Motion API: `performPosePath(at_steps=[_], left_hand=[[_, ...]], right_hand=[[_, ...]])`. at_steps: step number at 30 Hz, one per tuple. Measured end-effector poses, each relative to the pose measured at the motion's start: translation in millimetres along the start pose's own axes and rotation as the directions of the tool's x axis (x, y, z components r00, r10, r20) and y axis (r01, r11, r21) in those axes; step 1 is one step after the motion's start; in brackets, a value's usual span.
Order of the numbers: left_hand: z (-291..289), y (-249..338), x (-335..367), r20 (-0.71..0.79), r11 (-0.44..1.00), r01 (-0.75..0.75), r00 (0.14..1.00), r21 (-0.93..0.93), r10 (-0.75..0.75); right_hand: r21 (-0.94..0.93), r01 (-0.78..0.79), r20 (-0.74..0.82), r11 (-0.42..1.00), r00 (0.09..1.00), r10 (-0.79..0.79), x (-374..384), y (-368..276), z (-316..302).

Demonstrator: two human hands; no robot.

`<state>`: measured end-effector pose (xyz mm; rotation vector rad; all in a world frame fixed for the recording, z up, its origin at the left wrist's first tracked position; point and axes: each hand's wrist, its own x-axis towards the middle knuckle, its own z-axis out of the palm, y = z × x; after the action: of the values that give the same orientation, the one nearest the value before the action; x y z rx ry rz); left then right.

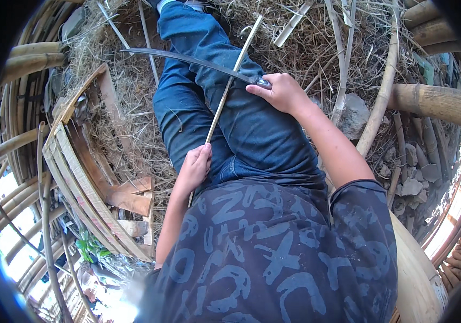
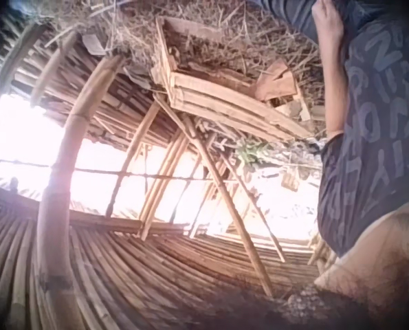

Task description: The person shaves a thin bamboo stick using a curved knife and then scrapes a wider bamboo strip with the knife.

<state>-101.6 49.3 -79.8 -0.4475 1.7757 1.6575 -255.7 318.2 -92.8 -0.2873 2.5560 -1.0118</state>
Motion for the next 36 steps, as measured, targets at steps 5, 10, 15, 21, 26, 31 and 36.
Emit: performPosePath(at_steps=[5, 10, 15, 21, 26, 31, 36], left_hand=[[3.5, 5.2, -9.1, -0.1, 0.974, -0.053, 0.992, 0.219, 0.077], [6.0, 19.7, -27.3, -0.168, 0.943, -0.042, 0.98, 0.329, 0.103], [5.5, 26.1, -39.9, -0.203, 0.922, -0.038, 0.971, 0.386, 0.125], [-1.1, -5.2, -67.2, -0.216, 0.925, -0.038, 0.968, 0.379, 0.128], [1.1, -19.2, -93.0, -0.208, 0.953, -0.016, 0.975, 0.304, 0.083], [-3.3, -29.0, -131.5, -0.225, 0.953, 0.026, 0.973, 0.303, 0.045], [3.0, -28.9, -153.6, -0.242, 0.949, 0.034, 0.969, 0.315, 0.046]], right_hand=[[-0.139, 0.036, -0.016, 0.99, 0.999, -0.039, 2.4, 1.3, 4.3], [-0.25, 0.036, -0.019, 0.968, 0.999, -0.042, -4.2, -6.1, 9.3], [-0.296, 0.03, -0.049, 0.955, 0.998, -0.046, -7.3, -13.5, 14.7], [-0.237, -0.026, -0.094, 0.971, 0.996, 0.003, -7.3, -15.5, 15.9], [-0.262, 0.006, -0.109, 0.965, 0.993, -0.036, -10.3, -18.5, 17.5], [-0.251, -0.043, -0.122, 0.967, 0.992, 0.013, -8.4, -13.9, 19.0], [-0.26, -0.022, -0.136, 0.965, 0.991, -0.014, -11.5, -20.3, 17.4]])
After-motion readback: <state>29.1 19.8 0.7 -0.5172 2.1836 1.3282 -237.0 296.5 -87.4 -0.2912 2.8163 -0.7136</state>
